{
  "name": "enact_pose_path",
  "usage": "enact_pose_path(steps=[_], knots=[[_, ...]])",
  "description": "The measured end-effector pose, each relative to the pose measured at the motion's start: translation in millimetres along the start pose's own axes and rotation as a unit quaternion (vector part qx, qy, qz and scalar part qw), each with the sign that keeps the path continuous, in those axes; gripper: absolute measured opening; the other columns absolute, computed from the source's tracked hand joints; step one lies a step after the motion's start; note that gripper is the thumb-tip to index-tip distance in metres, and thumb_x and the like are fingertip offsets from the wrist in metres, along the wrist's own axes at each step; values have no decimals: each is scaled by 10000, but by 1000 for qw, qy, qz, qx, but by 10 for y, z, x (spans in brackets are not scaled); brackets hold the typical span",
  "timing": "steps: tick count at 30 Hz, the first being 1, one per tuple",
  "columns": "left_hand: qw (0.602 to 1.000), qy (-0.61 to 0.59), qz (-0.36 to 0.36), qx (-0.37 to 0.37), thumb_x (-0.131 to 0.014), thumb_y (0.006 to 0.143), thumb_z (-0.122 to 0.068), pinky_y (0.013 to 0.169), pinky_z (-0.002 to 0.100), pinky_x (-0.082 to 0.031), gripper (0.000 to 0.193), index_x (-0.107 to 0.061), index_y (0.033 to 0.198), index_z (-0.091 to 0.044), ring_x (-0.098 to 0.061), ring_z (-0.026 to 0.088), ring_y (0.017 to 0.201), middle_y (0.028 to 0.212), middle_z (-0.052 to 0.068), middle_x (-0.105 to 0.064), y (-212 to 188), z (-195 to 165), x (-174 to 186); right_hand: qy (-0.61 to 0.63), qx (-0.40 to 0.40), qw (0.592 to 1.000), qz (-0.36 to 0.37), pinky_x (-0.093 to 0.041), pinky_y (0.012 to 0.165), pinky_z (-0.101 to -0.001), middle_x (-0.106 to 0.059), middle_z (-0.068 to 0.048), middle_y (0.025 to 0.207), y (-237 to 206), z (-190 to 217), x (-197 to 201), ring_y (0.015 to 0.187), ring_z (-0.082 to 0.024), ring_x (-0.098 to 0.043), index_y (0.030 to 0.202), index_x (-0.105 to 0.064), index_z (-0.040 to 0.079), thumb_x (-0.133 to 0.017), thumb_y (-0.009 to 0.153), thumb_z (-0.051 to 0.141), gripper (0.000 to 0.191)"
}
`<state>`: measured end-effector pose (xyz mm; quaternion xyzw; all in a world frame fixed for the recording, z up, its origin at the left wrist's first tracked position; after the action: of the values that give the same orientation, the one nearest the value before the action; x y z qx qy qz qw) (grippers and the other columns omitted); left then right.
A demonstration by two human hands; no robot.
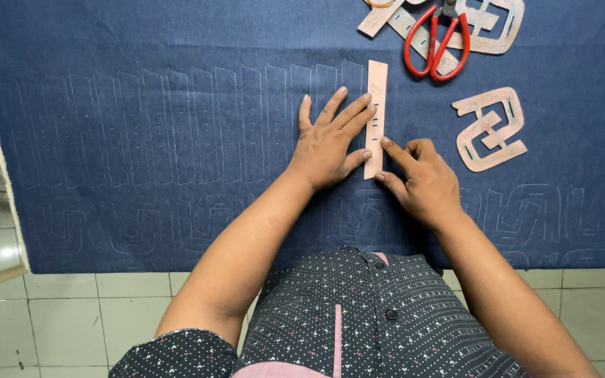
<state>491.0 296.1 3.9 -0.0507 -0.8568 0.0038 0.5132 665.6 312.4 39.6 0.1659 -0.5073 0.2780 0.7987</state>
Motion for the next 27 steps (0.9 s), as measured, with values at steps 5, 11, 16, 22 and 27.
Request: enact_pose_path(steps=[5, 11, 16, 22, 27], knots=[[1000, -6, -9, -12, -743, 865, -486, 1196, 710, -22, 767, -453, 1538, -262, -210, 252, 1559, 1654, -76, -326, -2, -11, 27, -2, -9, 1000, 9, -538, 677, -398, -597, -93, 1074, 13, -9, -19, 869, -269, -649, 1383, -671, 215, -802, 842, 377, 579], [999, -16, 23, -24, -797, 755, -531, 1176, 730, -32, 875, -457, 1515, -261, -191, 287, 1549, 1648, -37, -297, -21, -27, 81, -7, -6, 1000, 13, -541, 687, -403, -603, -97, 1092, 19, -10, -15, 884, -278, -654, 1388, -667, 222, -801, 836, 372, 587], [999, -2, 11, -33, -795, 761, -554, 1183, 743, -53, 889, -453, 1528, -263, -197, 281, 1556, 1658, -43, -291, -27, -41, 95, -6, -18, 1000, 23, -542, 686, -405, -604, -100, 1097, 33, -15, -24, 884, -280, -656, 1387, -665, 226, -800, 835, 372, 587], [999, 12, 21, -34, -791, 772, -542, 1171, 756, -54, 892, -437, 1540, -259, -177, 291, 1554, 1667, -47, -258, -10, -58, 83, -7, -30, 999, 36, -542, 691, -418, -604, -114, 1105, 15, -65, -77, 893, -292, -655, 1386, -665, 227, -792, 843, 366, 575], [997, 44, 54, -20, -762, 802, -477, 1172, 701, -133, 844, -434, 1521, -181, -268, 317, 1524, 1635, -23, -291, -17, -124, 9, 83, 25, 996, -20, -542, 836, -425, -590, -154, 1186, 134, -118, 40, 1016, -337, -640, 1397, -642, 69, -729, 925, 240, 509]])
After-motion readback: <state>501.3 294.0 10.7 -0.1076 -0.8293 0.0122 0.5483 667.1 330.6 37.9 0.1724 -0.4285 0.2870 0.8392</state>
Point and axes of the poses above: each hand's wrist, its own y-axis towards the middle knuckle, its own x-axis out of the back of the hand, z = x × y, the point moved 6 cm from there along y, towards the middle knuckle
